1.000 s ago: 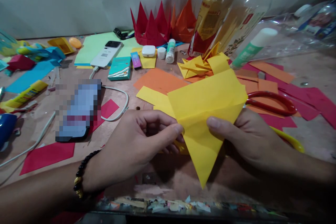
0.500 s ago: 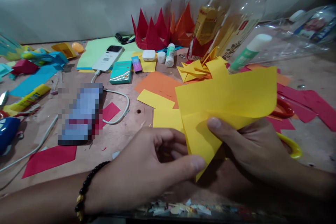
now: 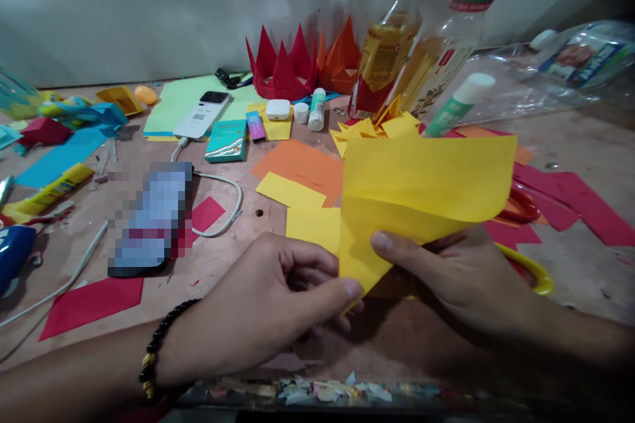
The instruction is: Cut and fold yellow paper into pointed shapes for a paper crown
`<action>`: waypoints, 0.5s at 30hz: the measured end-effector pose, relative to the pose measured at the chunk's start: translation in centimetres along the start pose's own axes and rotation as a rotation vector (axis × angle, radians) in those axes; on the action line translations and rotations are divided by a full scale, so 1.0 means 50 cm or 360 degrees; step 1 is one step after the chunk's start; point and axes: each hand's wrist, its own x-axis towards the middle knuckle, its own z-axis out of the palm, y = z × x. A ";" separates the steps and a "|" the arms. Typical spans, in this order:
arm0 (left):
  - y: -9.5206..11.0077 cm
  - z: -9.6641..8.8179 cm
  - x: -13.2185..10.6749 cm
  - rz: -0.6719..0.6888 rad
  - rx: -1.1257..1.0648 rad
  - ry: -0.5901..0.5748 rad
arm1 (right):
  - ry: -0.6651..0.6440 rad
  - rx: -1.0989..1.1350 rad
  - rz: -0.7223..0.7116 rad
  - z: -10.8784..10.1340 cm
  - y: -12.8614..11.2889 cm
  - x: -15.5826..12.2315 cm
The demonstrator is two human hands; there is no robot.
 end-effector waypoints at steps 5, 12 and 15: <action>-0.004 0.002 0.002 -0.0109 -0.0136 -0.0063 | 0.0109 -0.0035 -0.0057 0.002 -0.005 0.006; -0.013 0.004 0.007 -0.0128 -0.0086 -0.0080 | 0.0209 -0.0124 -0.0131 -0.004 -0.006 0.005; -0.018 0.003 0.010 -0.0112 -0.0070 -0.0060 | 0.0248 -0.0216 -0.0156 -0.006 -0.004 0.007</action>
